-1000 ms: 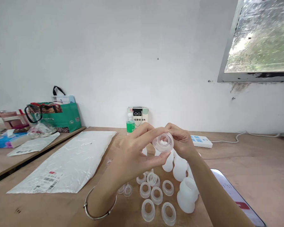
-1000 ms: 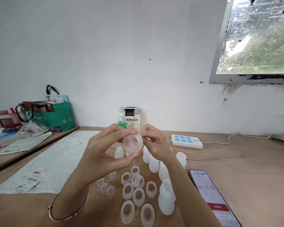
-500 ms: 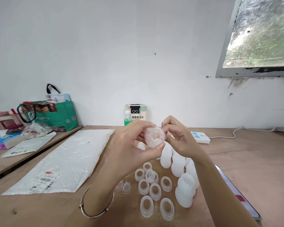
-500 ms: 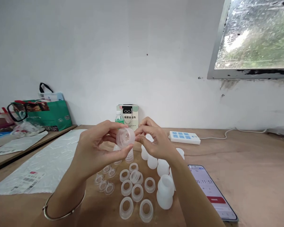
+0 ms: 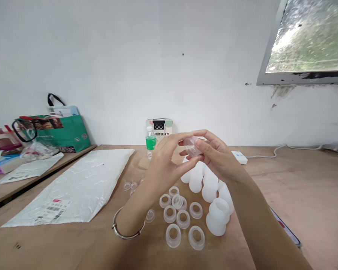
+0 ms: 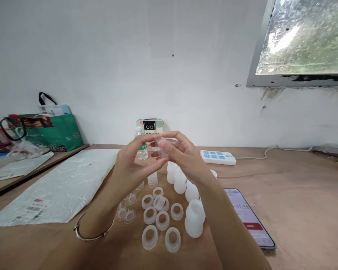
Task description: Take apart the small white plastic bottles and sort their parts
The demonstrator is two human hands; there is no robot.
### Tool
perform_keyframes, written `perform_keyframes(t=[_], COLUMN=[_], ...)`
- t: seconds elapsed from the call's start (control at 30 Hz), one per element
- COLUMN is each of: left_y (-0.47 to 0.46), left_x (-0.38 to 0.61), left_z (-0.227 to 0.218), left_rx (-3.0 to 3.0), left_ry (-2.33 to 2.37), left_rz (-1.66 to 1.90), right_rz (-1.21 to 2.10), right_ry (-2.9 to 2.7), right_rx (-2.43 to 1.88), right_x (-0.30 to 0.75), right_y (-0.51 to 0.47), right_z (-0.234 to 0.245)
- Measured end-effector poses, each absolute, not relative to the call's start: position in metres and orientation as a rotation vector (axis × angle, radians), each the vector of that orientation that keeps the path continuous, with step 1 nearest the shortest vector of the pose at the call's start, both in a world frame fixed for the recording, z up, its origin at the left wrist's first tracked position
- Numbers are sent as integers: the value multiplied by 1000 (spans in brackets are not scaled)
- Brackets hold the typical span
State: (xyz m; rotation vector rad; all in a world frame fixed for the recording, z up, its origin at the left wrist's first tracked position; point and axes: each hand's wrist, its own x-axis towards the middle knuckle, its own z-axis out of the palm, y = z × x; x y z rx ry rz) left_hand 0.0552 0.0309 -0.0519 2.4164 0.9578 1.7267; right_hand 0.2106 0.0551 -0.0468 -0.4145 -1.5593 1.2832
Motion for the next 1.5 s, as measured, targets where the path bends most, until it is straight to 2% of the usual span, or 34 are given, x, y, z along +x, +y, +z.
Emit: perform_keyframes(t=[0.13, 0.17, 0.27, 0.37, 0.53, 0.8, 1.3, 1.5], left_y=[36, 34, 26, 22, 25, 37, 41, 42], left_x=[65, 67, 76, 90, 103, 60, 32, 31], left_z=[-99, -113, -149, -171, -179, -154, -150, -147], left_rx=[1946, 1930, 2092, 2199, 2184, 1503, 1284, 1264], left_ry=[818, 836, 973, 983, 875, 817, 535, 494], left_rz=[1839, 1710, 987, 683, 751, 1362, 1085, 1095], right_rz=[1109, 1092, 1111, 1108, 1100, 1276, 1510, 1442], right_ry=[-1467, -1439, -1430, -1499, -1523, -1446, -1837, -1838], right_rx=[-607, -639, -665, -638, -583, -542, -330, -369], right_x=[222, 224, 225, 220, 215, 199, 198, 198], right_y=[60, 63, 71, 74, 73, 75, 73, 74], right_z=[-45, -45, -49, -54, -56, -63, -70, -71])
